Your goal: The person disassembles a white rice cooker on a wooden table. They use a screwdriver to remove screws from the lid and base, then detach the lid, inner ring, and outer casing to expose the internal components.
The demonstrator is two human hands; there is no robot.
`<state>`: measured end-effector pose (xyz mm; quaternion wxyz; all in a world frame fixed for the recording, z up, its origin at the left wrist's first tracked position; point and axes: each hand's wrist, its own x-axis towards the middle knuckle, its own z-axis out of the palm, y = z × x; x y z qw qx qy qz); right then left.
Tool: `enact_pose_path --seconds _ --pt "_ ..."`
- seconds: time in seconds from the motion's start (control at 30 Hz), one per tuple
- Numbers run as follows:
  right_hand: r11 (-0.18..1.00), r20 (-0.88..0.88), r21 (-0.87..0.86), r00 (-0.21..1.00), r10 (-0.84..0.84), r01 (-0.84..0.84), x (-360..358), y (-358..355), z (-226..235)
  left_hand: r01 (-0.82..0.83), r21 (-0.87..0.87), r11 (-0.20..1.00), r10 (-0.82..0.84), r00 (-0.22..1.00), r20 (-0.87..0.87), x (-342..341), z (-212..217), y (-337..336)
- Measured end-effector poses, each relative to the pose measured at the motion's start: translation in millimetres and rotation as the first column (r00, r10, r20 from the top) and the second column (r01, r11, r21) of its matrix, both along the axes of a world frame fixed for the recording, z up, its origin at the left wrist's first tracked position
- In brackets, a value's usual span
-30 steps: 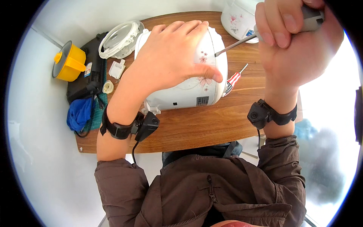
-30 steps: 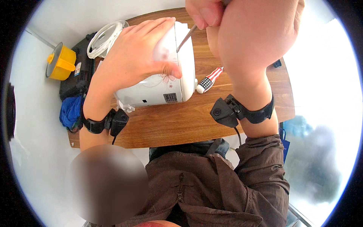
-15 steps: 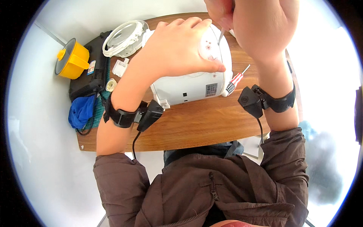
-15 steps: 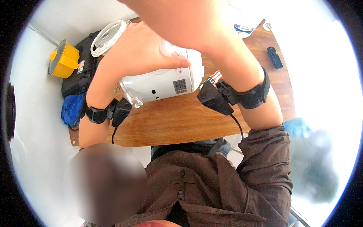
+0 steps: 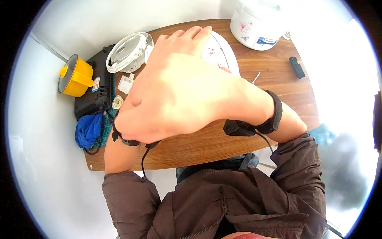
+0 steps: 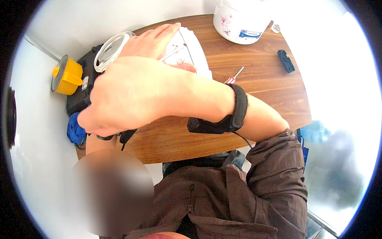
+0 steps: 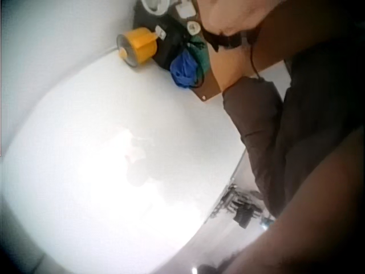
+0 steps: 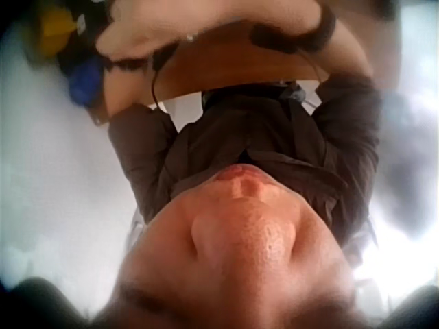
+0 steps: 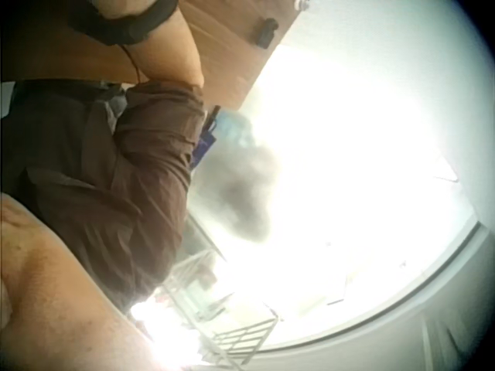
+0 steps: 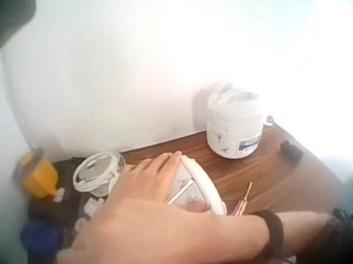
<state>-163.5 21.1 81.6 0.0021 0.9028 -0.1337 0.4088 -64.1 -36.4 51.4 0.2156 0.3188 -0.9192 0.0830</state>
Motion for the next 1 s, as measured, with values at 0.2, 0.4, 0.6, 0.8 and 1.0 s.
enact_pose_path --seconds 0.2,0.4,0.6,0.8,1.0 --pt "0.992 -0.082 0.032 0.989 0.126 -0.124 -6 4 -3 -0.005 -0.013 1.0 0.004 0.999 -0.039 0 0 3" --pt "0.969 0.312 0.203 0.947 0.073 -0.141 -38 -17 5 -0.023 0.255 0.967 0.044 0.996 -0.077 -2 7 6" --pt "0.927 0.439 0.217 0.878 0.188 -0.307 -34 -35 48 -0.116 0.218 0.969 0.099 0.992 0.084 -9 20 17" --pt "0.995 0.048 -0.09 0.998 -0.047 0.051 -5 -5 4 -0.015 0.015 1.0 0.014 0.999 0.035 -2 5 5" --pt "0.999 0.176 0.008 0.984 0.033 -0.035 -17 -16 26 0.006 -0.02 1.0 -0.004 0.996 0.085 9 8 7"
